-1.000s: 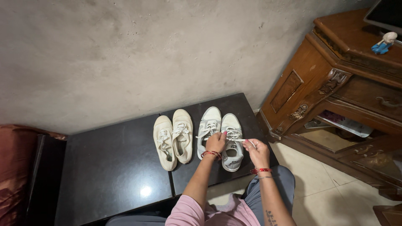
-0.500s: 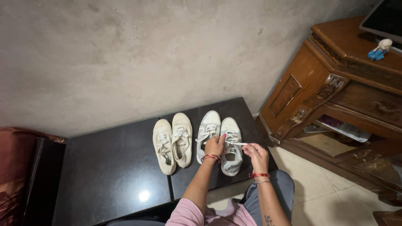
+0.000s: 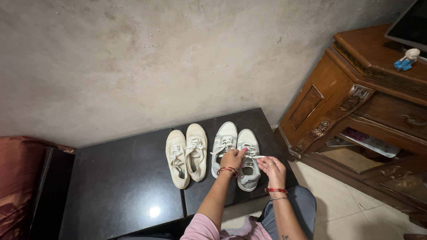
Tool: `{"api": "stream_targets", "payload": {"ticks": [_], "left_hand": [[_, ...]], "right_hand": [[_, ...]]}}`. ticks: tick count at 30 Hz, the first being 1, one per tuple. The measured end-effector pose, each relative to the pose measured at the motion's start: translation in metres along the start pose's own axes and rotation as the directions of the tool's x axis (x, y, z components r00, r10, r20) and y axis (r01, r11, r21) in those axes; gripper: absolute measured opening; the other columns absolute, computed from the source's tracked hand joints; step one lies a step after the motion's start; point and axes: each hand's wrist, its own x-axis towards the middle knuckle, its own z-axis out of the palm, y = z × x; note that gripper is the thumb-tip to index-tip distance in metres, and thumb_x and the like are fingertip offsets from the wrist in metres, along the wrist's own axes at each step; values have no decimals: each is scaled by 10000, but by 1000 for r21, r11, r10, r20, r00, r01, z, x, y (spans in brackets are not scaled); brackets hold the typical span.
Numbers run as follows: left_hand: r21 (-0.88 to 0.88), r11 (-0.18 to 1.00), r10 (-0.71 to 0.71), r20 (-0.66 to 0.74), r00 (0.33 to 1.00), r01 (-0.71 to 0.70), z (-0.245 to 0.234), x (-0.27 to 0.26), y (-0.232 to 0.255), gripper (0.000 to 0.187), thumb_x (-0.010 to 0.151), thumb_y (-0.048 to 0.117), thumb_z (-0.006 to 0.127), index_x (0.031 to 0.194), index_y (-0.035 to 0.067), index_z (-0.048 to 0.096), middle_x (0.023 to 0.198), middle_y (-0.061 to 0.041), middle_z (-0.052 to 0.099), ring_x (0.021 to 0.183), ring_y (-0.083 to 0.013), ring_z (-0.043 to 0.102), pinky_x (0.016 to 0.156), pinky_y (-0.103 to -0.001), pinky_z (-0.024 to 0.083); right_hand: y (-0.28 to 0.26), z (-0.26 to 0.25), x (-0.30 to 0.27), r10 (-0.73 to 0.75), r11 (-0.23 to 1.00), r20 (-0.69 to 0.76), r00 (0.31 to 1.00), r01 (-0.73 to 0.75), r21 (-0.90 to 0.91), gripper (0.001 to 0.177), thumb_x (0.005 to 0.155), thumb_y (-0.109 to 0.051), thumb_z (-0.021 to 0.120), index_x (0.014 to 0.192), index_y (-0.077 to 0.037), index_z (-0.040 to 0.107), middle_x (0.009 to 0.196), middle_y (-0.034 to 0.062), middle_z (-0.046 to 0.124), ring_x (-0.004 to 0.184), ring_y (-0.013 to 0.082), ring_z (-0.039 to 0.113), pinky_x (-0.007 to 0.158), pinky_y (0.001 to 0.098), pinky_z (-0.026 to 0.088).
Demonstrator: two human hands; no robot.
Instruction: The person removes the laces from two pairs of white sneakers placed on a dark table and then re-laces each shoe, threading the laces through the eyelets and tying them into bows. The person handles the shoes one at a time, adjusting the laces and ensuring they are properly tied.
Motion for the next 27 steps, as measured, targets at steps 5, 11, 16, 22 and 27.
{"api": "stream_targets", "payload": {"ticks": [5,11,16,22,27], "left_hand": [[-409,912,44,150,988,21,10,11,-15,359,930,354,779,856,3,761,696,-44,700,586,-101,606,579,-293,497],[-593,801,216,164,962,-79,28,34,-43,136,927,115,708,880,-2,760,715,-6,699,593,-76,598,564,-252,487],[-518,849,212,163,964,-99,25,25,-41,171,934,187,744,917,19,775,725,-3,708,615,-67,615,588,-242,517],[-444,883,225,109,968,-155,9,3,-25,182,901,210,793,964,39,793,754,15,719,649,-49,617,605,-240,509],[-311,934,185,7,983,-174,7,-2,-20,183,904,218,778,940,39,764,719,-3,709,636,-64,638,597,-251,515]], "right_hand": [[6,6,-3,1,1000,120,993,1,-12,179,981,-115,587,1017,49,651,968,171,733,900,221,724,895,347,591],[5,18,-1,7,994,261,965,21,-104,221,989,-123,605,1018,76,695,960,133,748,880,180,703,868,317,574],[-10,29,18,-11,994,224,975,35,-102,233,1008,-140,597,1047,75,680,1003,149,760,906,170,713,850,299,585],[-12,43,34,33,984,261,965,14,-177,249,1002,-143,600,1109,62,692,1049,139,766,923,156,713,824,285,569],[-14,50,25,-164,933,344,925,259,-251,303,983,-89,631,1278,-30,672,1120,105,743,993,122,688,854,260,544]]}}
